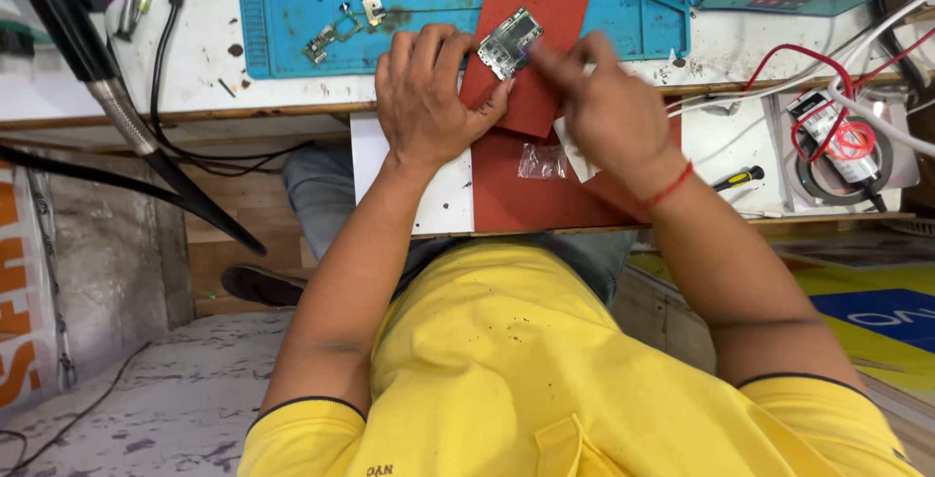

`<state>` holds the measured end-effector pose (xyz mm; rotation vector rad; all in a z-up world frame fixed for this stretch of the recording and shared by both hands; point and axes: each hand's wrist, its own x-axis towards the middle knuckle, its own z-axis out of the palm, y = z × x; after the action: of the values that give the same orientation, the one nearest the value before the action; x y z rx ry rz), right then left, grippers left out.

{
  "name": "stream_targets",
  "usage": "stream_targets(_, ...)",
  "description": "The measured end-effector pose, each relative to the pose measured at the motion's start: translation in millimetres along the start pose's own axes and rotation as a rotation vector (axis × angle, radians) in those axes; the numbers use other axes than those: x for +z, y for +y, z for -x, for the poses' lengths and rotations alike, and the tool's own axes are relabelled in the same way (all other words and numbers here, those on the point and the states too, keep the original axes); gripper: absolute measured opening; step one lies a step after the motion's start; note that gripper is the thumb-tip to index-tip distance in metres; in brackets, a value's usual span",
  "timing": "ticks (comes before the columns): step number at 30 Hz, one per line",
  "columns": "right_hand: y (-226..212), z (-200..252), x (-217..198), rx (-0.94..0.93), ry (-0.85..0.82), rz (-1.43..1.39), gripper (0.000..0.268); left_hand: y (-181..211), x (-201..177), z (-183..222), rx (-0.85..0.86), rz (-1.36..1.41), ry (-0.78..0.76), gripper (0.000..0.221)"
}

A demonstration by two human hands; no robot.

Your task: The person applies a heat gun to a circuit board and uses a tool to touch the components on the board.

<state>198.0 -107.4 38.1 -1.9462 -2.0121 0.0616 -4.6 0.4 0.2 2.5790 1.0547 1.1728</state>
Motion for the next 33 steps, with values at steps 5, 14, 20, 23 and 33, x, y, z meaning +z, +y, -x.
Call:
stream_targets(5, -8.2, -1.0, 1.0, -0.073, -0.020, -0.004, 0.055, 3.6, -3.2, -1.9, 0.004, -0.019, 0.030, 0.048)
stream_targets(14, -4.9, -6.8, -7.7, -0.018, -0.009, -0.009, 0.055, 5.0, -1.1, 0.7, -0.037, 0.007, 0.000, 0.046)
stream_targets(20, 4.8, -6.1, -12.9, -0.088, -0.066, -0.007, 0.059, -0.5, -0.2, 1.8, -0.032, 0.020, -0.010, 0.047)
stream_targets(23, 23.2, 1.9, -8.1, -0.131, 0.070, -0.161, 0.049, -0.7, -1.3, 8.2, -0.012, 0.072, -0.025, 0.056)
stream_targets(33, 22.7, 73.6, -17.2, 0.067, -0.061, -0.226, 0.026, -93.6, -88.0, 38.2, -0.729, 1.741, 0.697, 0.059)
